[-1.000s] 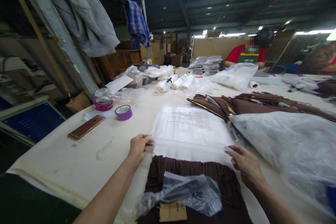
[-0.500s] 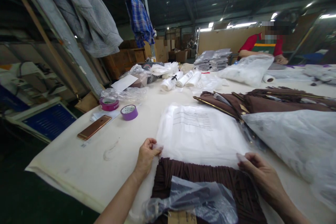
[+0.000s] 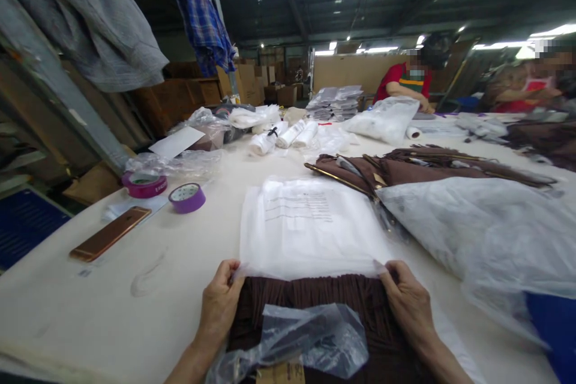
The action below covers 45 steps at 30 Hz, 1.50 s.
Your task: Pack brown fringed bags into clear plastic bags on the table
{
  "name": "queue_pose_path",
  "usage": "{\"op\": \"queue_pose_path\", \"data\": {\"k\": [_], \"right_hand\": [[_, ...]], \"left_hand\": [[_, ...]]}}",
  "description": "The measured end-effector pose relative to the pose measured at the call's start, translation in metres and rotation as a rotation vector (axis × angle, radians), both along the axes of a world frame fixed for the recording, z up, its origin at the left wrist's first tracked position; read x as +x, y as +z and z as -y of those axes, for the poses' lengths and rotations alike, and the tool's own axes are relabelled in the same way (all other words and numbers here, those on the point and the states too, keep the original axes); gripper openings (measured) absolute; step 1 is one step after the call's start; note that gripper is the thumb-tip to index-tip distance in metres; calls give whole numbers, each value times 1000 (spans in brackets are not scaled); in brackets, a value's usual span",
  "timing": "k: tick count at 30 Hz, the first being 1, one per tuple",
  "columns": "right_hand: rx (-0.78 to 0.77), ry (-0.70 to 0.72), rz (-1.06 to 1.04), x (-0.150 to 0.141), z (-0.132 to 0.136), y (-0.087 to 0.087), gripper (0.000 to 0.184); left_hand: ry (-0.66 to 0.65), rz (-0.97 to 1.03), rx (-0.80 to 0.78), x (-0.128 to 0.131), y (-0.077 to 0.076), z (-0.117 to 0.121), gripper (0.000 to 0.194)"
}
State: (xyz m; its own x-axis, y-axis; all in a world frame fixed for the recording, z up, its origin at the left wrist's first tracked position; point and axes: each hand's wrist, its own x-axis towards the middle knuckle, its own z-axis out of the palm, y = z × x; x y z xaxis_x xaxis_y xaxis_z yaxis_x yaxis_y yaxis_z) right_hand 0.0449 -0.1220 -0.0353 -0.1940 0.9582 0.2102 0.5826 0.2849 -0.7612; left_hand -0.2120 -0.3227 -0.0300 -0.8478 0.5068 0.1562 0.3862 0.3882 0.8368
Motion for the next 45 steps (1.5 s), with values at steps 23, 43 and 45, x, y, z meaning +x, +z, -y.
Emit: {"op": "queue_pose_path", "data": {"k": [23,43,45], "right_hand": [[-783,-38,-856,5,13,11,47],[-390,40,-211,32,41,5,47],[-353,41,-196,32,43,2,46]], "left_hand": [[201,922,469,17,23,-5,26],[-187,643,64,29,25,35,47],[-152,584,32,29,22,38,49]]}}
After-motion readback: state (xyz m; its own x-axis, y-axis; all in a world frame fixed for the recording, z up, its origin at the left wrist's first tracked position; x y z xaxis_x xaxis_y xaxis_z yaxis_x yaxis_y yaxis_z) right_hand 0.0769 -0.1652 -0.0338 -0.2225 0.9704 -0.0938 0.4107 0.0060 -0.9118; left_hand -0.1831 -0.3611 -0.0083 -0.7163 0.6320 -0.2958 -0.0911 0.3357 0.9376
